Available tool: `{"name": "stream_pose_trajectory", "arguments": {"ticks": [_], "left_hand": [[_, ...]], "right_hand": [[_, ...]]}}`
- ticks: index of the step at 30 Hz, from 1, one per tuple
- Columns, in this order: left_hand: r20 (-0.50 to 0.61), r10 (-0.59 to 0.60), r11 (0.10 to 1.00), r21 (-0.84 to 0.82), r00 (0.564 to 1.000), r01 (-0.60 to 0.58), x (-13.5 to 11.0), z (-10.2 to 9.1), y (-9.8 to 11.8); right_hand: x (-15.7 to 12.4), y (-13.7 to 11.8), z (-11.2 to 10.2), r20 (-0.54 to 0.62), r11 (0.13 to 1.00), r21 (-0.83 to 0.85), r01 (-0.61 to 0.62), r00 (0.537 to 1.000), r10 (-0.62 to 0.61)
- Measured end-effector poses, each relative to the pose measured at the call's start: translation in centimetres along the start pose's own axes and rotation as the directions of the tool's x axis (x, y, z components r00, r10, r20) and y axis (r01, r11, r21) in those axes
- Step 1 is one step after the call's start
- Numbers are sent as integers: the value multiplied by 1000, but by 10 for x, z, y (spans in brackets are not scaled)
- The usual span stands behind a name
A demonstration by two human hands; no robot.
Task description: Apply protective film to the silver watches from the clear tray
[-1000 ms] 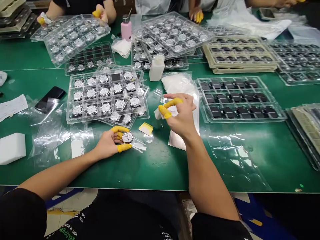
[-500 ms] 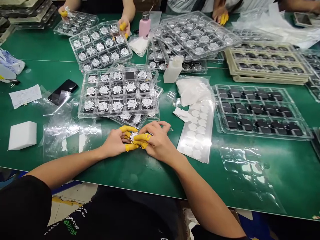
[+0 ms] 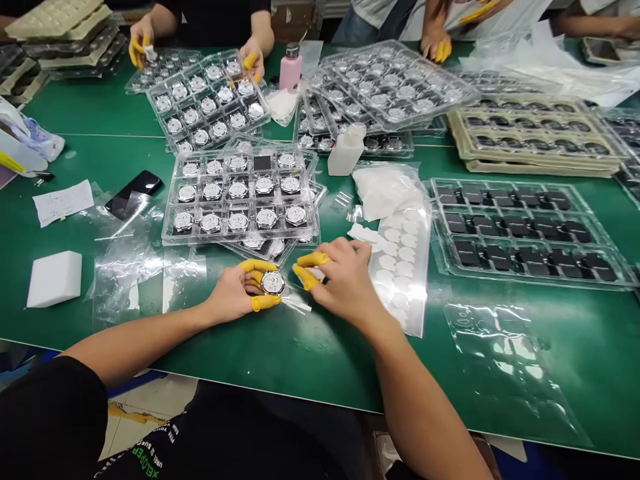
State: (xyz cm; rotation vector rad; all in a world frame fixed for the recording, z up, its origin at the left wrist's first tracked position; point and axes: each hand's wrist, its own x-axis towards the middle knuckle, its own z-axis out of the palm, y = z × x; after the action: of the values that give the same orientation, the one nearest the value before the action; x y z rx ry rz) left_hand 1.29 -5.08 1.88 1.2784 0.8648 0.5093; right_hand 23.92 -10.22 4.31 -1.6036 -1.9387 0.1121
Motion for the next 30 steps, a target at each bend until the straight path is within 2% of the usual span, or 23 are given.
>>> {"name": "stream_pose_trajectory", "arguments": {"ticks": [2, 4, 7, 9, 13, 15, 17, 20, 24, 27, 30], "left_hand": [[-3, 32, 999, -1, 999, -32, -1, 0, 0], [4, 79, 996, 41, 997, -79, -2, -1, -1], [20, 140, 987, 81, 990, -142, -3, -1, -3], [36, 163, 983, 83, 986, -165, -3, -1, -4], [45, 119, 989, 86, 992, -123, -3, -1, -5], [50, 86, 993, 78, 995, -90, -2, 0, -4], [78, 75, 994, 75, 994, -81, -2, -1, -2], [131, 78, 990, 103, 988, -91, -3, -1, -1], [159, 82, 983, 149, 984, -106, -4, 0, -3], [162, 75, 982, 161, 984, -102, -3, -1, -4], [177, 98, 980, 154, 979, -126, -2, -1, -7]], "right_hand": [[-1, 8, -9, 13, 996, 68, -61, 998, 60], [-2, 7, -11, 62, 964, 218, -152, 988, 141], [-4, -10, 2, 238, 869, 411, -275, 953, 189], [-6, -21, 11, 303, 832, 452, -323, 932, 198], [-11, -27, 15, 248, 831, 445, -334, 938, 244], [-13, -24, 11, 178, 817, 476, -325, 945, 273], [-6, -20, 6, 79, 767, 547, -336, 932, 353], [31, -9, 0, -56, 721, 612, -326, 891, 451], [133, 17, 5, -182, 857, 455, -244, 916, 358], [207, 40, 24, -62, 902, 330, -277, 948, 314], [246, 54, 47, 168, 943, 187, -274, 955, 244]]}}
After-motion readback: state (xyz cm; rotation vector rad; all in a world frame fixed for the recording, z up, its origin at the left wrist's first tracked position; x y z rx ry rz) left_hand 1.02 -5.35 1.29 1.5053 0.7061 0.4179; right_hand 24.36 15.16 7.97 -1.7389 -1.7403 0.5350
